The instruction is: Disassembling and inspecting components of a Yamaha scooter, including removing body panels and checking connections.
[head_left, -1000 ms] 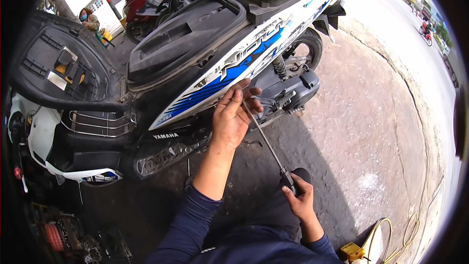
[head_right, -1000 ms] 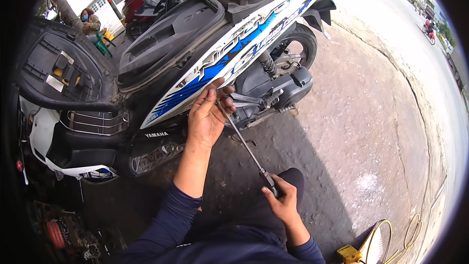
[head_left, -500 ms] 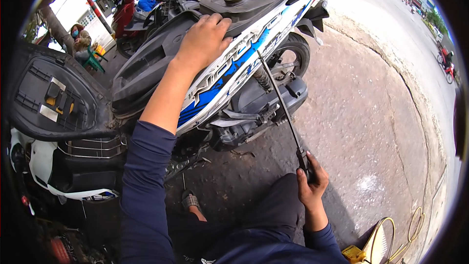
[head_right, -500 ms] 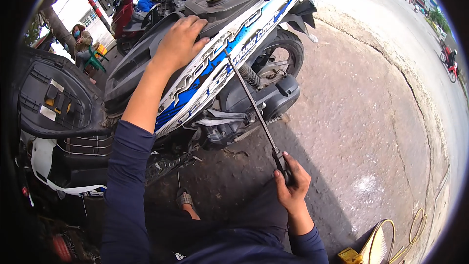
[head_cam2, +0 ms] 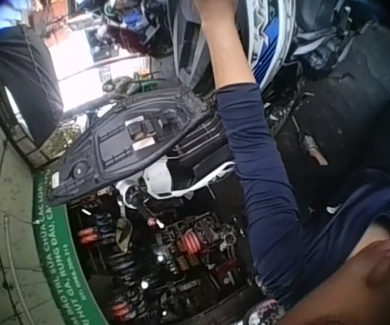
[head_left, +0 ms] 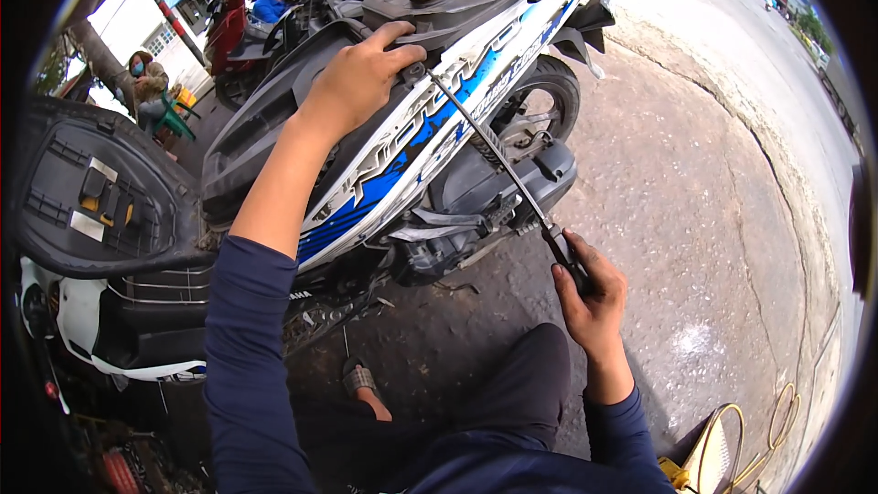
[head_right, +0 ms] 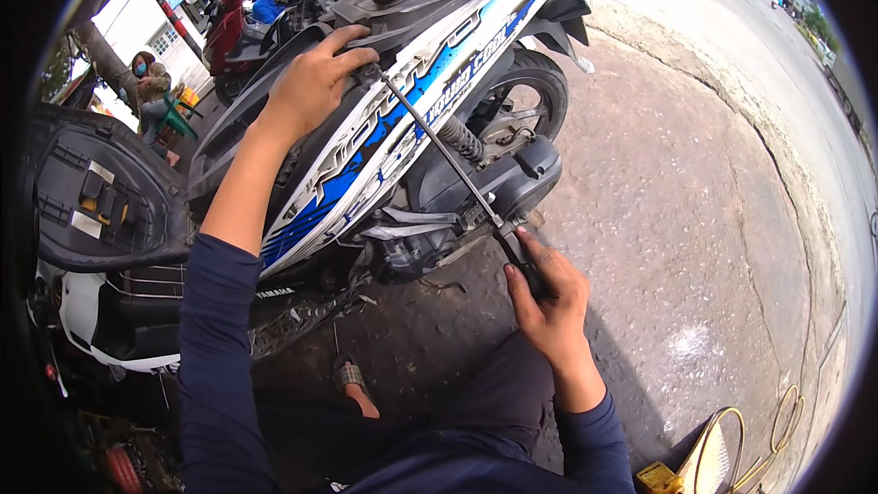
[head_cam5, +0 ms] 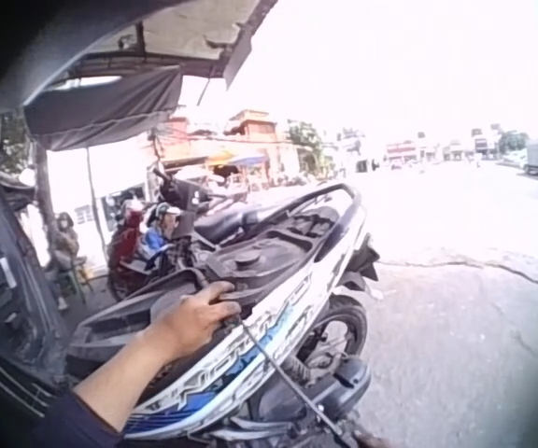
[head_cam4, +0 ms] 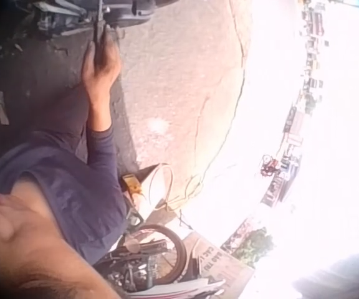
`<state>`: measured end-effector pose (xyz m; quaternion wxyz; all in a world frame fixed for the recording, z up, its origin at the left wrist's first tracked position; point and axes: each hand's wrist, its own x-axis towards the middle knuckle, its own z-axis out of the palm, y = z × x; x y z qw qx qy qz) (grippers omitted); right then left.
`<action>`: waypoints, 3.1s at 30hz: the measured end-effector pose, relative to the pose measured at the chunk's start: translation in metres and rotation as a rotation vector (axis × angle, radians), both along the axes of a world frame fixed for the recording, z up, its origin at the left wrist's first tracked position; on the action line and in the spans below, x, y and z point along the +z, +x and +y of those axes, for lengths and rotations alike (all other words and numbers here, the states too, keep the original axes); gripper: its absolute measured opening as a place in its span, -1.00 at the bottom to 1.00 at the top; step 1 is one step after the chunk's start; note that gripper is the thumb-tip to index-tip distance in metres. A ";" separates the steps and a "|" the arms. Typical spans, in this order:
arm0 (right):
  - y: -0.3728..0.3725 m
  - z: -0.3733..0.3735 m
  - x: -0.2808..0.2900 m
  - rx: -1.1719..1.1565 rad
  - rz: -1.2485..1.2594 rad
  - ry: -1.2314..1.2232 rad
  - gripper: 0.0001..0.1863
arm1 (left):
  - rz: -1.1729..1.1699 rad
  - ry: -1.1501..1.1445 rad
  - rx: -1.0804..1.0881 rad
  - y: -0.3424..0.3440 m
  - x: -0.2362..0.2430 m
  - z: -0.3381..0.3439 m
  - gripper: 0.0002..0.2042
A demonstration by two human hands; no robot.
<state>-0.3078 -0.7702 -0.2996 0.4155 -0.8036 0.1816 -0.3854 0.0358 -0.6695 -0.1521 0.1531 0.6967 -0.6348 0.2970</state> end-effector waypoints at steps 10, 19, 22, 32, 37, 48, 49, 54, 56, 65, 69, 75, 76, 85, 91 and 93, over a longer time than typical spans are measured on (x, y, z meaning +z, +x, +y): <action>0.021 -0.004 0.007 -0.016 -0.065 -0.120 -0.58 | 0.089 0.179 -0.061 0.004 0.014 0.006 -0.67; 0.016 0.006 0.009 0.037 -0.063 0.335 -0.62 | -0.036 0.125 0.015 -0.003 0.002 0.005 -0.70; 0.019 0.008 -0.007 -0.021 -0.106 0.182 -0.62 | -0.015 0.029 -0.013 0.000 -0.013 0.000 -0.76; -0.019 0.006 -0.055 0.107 -0.110 0.332 -0.49 | -0.035 -0.167 -0.166 -0.036 -0.011 0.044 -0.82; -0.044 0.036 -0.112 0.479 -0.062 0.537 -0.48 | 0.830 0.089 -0.361 -0.079 -0.031 0.182 -0.27; -0.032 0.100 -0.149 0.569 0.238 0.715 -0.50 | 0.997 -0.334 1.363 -0.037 -0.431 0.430 -0.57; -0.031 0.101 -0.148 0.569 0.279 0.659 -0.51 | 1.011 -0.455 1.353 -0.034 -0.446 0.415 -0.62; -0.038 0.100 -0.136 0.582 0.353 0.550 -0.55 | 0.724 -0.426 1.336 -0.032 -0.446 0.375 -0.75; -0.037 0.102 -0.132 0.568 0.340 0.535 -0.57 | 0.869 -0.482 1.332 -0.031 -0.442 0.372 -0.85; -0.045 0.098 -0.121 0.518 0.301 0.436 -0.55 | 1.540 -1.084 0.298 -0.112 -0.321 0.290 -0.81; -0.044 0.092 -0.111 0.523 0.275 0.441 -0.57 | 1.556 -1.011 0.164 -0.127 -0.251 0.248 -0.76; -0.051 0.077 -0.098 0.436 0.196 0.396 -0.58 | 1.510 -0.802 0.060 -0.121 -0.200 0.182 -0.84; -0.053 0.074 -0.096 0.424 0.179 0.387 -0.58 | 1.513 -0.785 0.044 -0.120 -0.198 0.174 -0.84; -0.080 0.053 -0.084 0.283 0.101 0.385 -0.59 | 1.584 -0.919 -0.151 -0.129 -0.166 0.124 -0.83; -0.081 0.049 -0.073 0.294 0.057 0.326 -0.59 | 1.465 -0.916 -0.189 -0.138 -0.136 0.094 -0.85; -0.081 0.049 -0.071 0.276 0.044 0.326 -0.59 | 1.400 -0.907 -0.208 -0.140 -0.134 0.078 -0.85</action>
